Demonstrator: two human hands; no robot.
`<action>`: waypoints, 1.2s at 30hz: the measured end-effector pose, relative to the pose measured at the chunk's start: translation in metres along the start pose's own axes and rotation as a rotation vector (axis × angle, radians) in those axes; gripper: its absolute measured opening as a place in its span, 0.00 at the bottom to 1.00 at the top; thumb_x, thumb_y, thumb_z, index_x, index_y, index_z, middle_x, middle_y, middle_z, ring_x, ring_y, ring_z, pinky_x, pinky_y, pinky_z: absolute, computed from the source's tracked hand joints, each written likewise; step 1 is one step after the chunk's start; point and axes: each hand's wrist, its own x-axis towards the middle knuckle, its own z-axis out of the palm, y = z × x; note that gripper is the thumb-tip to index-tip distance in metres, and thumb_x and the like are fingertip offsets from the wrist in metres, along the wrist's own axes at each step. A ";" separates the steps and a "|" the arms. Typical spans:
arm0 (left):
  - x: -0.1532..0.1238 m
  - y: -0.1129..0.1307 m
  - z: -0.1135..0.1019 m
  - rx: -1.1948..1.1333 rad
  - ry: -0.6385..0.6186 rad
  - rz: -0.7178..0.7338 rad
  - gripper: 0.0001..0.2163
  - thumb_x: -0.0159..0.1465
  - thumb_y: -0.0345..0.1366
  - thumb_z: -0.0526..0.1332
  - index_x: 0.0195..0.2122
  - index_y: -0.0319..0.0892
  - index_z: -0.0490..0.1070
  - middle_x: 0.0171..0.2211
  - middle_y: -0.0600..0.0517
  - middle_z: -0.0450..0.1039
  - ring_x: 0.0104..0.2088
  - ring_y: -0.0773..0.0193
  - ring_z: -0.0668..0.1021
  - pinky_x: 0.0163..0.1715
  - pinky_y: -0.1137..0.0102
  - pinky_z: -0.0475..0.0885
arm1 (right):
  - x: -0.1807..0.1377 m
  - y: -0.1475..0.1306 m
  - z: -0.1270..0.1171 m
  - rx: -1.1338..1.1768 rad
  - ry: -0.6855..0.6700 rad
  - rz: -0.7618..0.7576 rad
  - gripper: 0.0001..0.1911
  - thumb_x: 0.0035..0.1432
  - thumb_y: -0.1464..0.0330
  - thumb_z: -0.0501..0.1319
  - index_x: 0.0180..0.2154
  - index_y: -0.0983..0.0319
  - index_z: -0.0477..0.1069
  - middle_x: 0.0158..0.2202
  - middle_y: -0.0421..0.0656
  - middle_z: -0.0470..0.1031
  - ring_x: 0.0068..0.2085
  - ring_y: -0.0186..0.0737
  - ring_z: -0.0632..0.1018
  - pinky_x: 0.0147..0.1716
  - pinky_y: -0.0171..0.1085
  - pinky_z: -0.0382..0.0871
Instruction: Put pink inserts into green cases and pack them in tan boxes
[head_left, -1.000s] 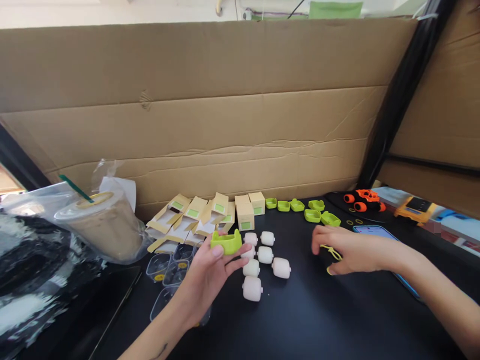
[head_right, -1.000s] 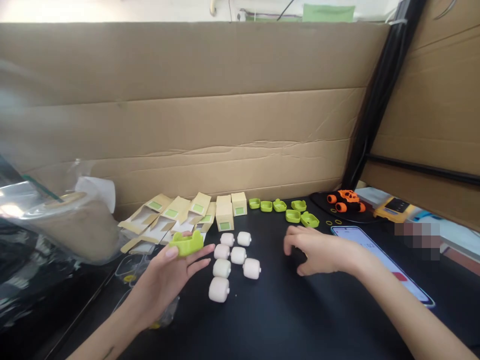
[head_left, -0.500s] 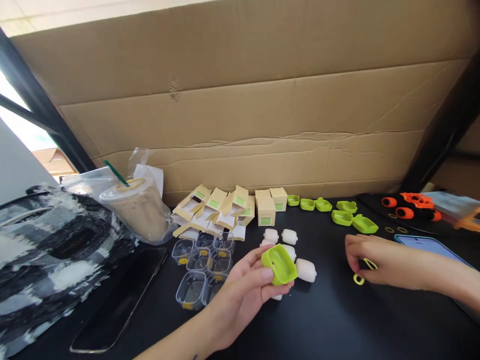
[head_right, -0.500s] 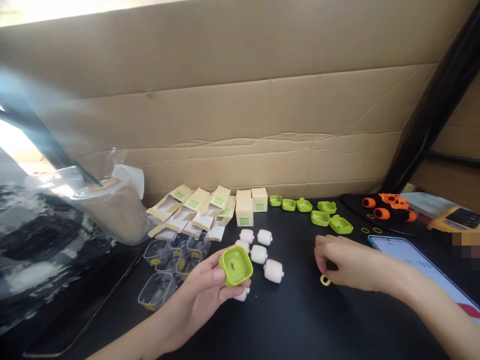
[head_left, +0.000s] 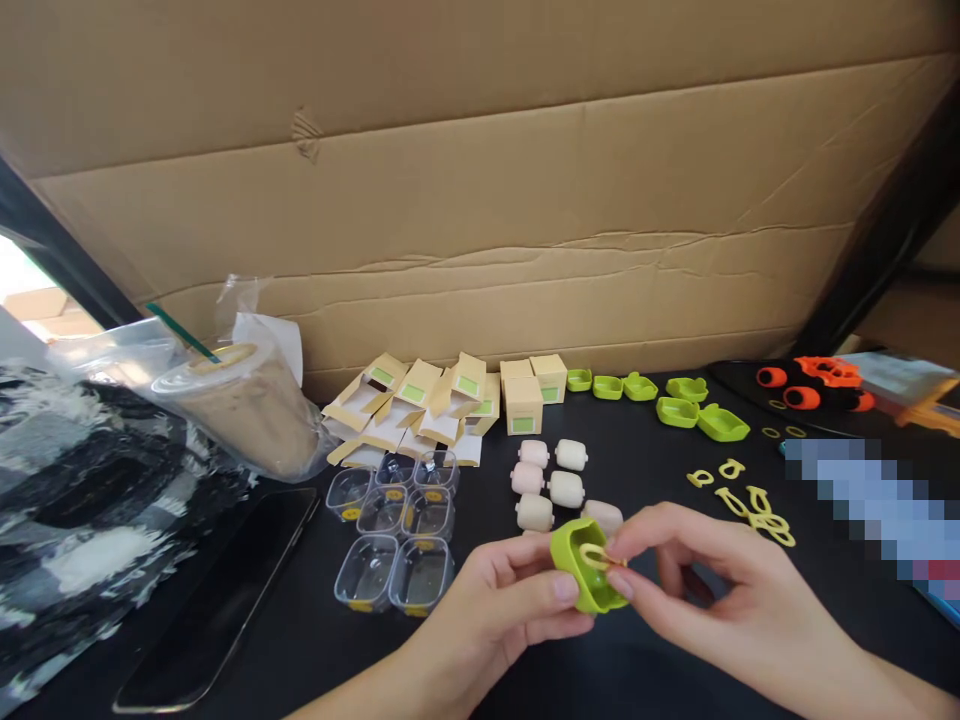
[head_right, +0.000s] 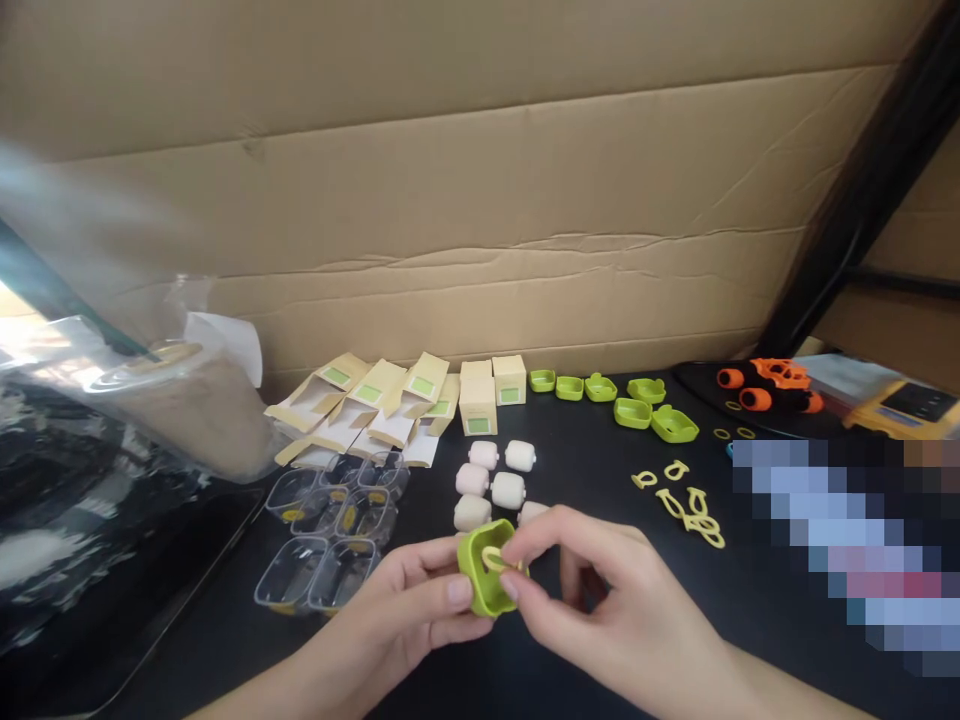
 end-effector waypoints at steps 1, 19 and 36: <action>0.000 -0.001 0.000 0.018 -0.004 0.001 0.13 0.61 0.33 0.64 0.47 0.41 0.77 0.42 0.46 0.79 0.44 0.65 0.79 0.44 0.74 0.71 | -0.001 0.001 0.002 0.004 0.003 0.016 0.03 0.56 0.69 0.62 0.34 0.58 0.74 0.24 0.36 0.75 0.16 0.28 0.68 0.14 0.28 0.63; 0.000 -0.009 0.000 0.107 0.030 0.191 0.14 0.59 0.31 0.66 0.47 0.47 0.77 0.42 0.49 0.80 0.43 0.61 0.79 0.49 0.69 0.69 | 0.000 0.003 0.005 0.058 -0.037 -0.083 0.07 0.58 0.73 0.61 0.34 0.59 0.78 0.25 0.38 0.77 0.20 0.29 0.72 0.17 0.26 0.64; -0.001 -0.011 0.000 0.321 0.178 0.308 0.07 0.60 0.39 0.64 0.32 0.41 0.73 0.39 0.49 0.76 0.35 0.64 0.79 0.35 0.72 0.76 | -0.002 0.008 0.007 -0.066 -0.091 -0.289 0.07 0.64 0.75 0.56 0.39 0.57 0.68 0.28 0.37 0.75 0.26 0.31 0.74 0.25 0.29 0.66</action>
